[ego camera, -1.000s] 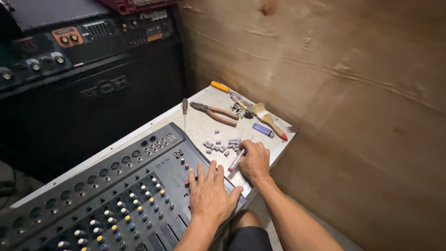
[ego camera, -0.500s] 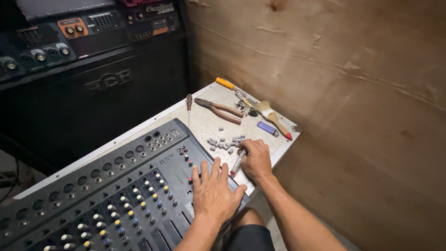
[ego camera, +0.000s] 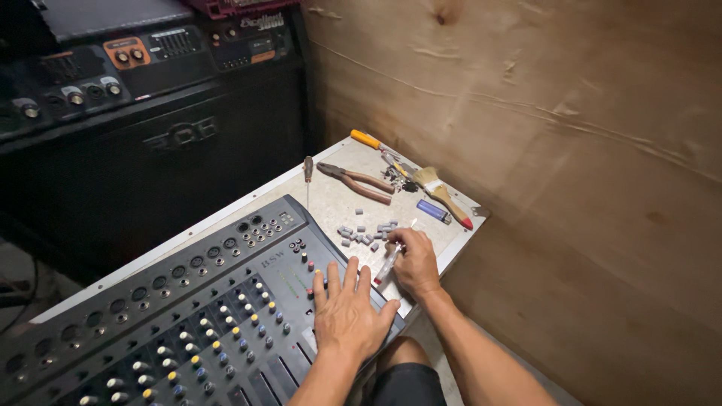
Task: The person sits at a workbench repairing an audio mixing console, pulling off worn rotary knobs and fitting replacement knobs onto the potentiometer shafts, using a screwdriver-like tool to help seat them. Loose knobs and hand tools lie on the bench beside the console as the person works knob by knob across the board.
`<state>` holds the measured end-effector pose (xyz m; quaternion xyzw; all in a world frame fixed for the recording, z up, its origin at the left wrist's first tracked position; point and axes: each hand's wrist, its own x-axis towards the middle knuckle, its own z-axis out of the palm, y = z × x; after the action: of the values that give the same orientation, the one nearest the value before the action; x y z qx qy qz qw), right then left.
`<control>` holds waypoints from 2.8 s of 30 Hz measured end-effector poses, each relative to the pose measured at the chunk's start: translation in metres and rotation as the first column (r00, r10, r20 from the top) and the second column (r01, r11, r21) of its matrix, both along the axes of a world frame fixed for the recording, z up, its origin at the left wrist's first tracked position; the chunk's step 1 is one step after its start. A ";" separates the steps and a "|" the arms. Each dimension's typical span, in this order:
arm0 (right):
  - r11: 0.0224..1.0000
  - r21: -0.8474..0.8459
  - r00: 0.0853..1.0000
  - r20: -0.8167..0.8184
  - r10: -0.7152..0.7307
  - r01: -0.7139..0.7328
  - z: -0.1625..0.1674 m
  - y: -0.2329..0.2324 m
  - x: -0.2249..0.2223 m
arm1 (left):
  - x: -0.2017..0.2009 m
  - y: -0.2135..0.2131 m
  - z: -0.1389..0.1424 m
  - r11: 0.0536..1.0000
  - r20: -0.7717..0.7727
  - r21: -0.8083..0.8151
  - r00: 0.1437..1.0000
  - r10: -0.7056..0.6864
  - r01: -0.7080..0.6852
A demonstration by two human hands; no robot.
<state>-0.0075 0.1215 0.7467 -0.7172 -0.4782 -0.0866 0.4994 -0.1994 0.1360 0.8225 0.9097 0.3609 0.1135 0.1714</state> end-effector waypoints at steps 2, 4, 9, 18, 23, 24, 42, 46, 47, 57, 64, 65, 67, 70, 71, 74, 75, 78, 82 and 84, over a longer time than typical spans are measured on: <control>0.999 0.045 0.974 -0.221 0.038 -0.028 -0.001 0.001 -0.007 | -0.001 0.001 0.002 1.000 -0.018 -0.012 1.000 0.001 -0.001; 0.990 0.125 0.880 -0.461 0.113 -0.061 -0.003 0.001 -0.015 | -0.001 0.001 0.004 0.999 -0.048 -0.040 0.999 0.002 -0.004; 0.978 0.173 0.741 -0.640 0.200 -0.115 -0.009 -0.004 -0.032 | -0.004 0.004 0.007 0.999 0.001 -0.046 1.000 0.008 -0.008; 0.948 0.244 0.679 -0.662 0.317 -0.204 -0.010 -0.002 -0.041 | -0.012 0.007 0.008 1.000 0.026 0.016 0.999 -0.027 0.027; 0.956 0.235 0.607 -0.739 0.294 -0.176 -0.005 -0.002 -0.048 | -0.014 0.009 0.008 0.999 0.037 0.030 0.999 -0.035 0.034; 0.955 0.235 0.592 -0.750 0.295 -0.178 -0.004 -0.002 -0.049 | -0.014 0.010 0.007 0.999 0.040 0.024 0.999 -0.037 0.036; 0.971 0.117 0.719 -0.654 0.235 -0.210 0.007 0.000 -0.064 | -0.017 0.017 -0.004 0.999 0.070 0.023 0.997 -0.042 0.041; 0.974 0.110 0.737 -0.638 0.224 -0.200 0.015 -0.004 -0.070 | -0.021 0.017 -0.009 0.995 0.113 0.056 0.990 -0.085 0.079; 0.976 0.099 0.754 -0.622 0.214 -0.195 0.018 -0.004 -0.072 | -0.023 0.017 -0.010 0.995 0.129 0.065 0.988 -0.088 0.080; 0.975 0.113 0.749 -0.626 0.218 -0.190 0.046 -0.007 -0.096 | -0.041 0.015 -0.007 0.996 0.308 0.048 0.948 -0.082 0.070; 0.966 0.129 0.717 -0.649 0.253 -0.224 0.049 -0.005 -0.117 | -0.066 0.011 -0.001 0.995 0.366 0.094 0.928 -0.073 0.041; 0.960 0.151 0.713 -0.644 0.276 -0.236 0.049 -0.003 -0.120 | -0.070 0.011 0.000 0.993 0.368 0.109 0.927 -0.075 0.037; 0.946 0.196 0.704 -0.632 0.324 -0.260 0.048 0.000 -0.129 | -0.081 0.011 0.002 0.990 0.372 0.140 0.925 -0.079 0.028; 0.939 0.195 0.658 -0.672 0.339 -0.283 0.046 0.004 -0.143 | -0.096 0.011 0.005 0.990 0.381 0.143 0.922 -0.063 0.009; 0.936 0.195 0.656 -0.672 0.345 -0.293 0.046 0.004 -0.147 | -0.102 0.010 0.006 0.991 0.383 0.135 0.922 -0.052 0.000; 0.925 0.199 0.652 -0.662 0.371 -0.324 0.044 0.002 -0.162 | -0.120 0.007 0.009 0.991 0.393 0.132 0.919 -0.036 -0.018; 0.919 0.204 0.653 -0.653 0.384 -0.336 0.044 0.002 -0.167 | -0.126 0.006 0.011 0.989 0.402 0.146 0.915 -0.040 -0.020; 0.909 0.219 0.616 -0.676 0.404 -0.355 0.042 0.004 -0.182 | -0.144 0.005 0.012 0.984 0.406 0.175 0.913 -0.035 -0.040; 0.913 0.184 0.603 -0.701 0.381 -0.363 0.043 0.006 -0.202 | -0.166 0.007 0.010 0.976 0.381 0.202 0.925 0.000 -0.084; 0.899 0.200 0.579 -0.706 0.408 -0.390 0.044 0.008 -0.213 | -0.179 0.008 0.008 0.963 0.424 0.242 0.906 0.006 -0.120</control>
<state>-0.2202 0.1290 0.7905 -0.5589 -0.3852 0.3167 0.6626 -0.3785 0.1435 0.8309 0.8663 0.3267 0.3585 0.1192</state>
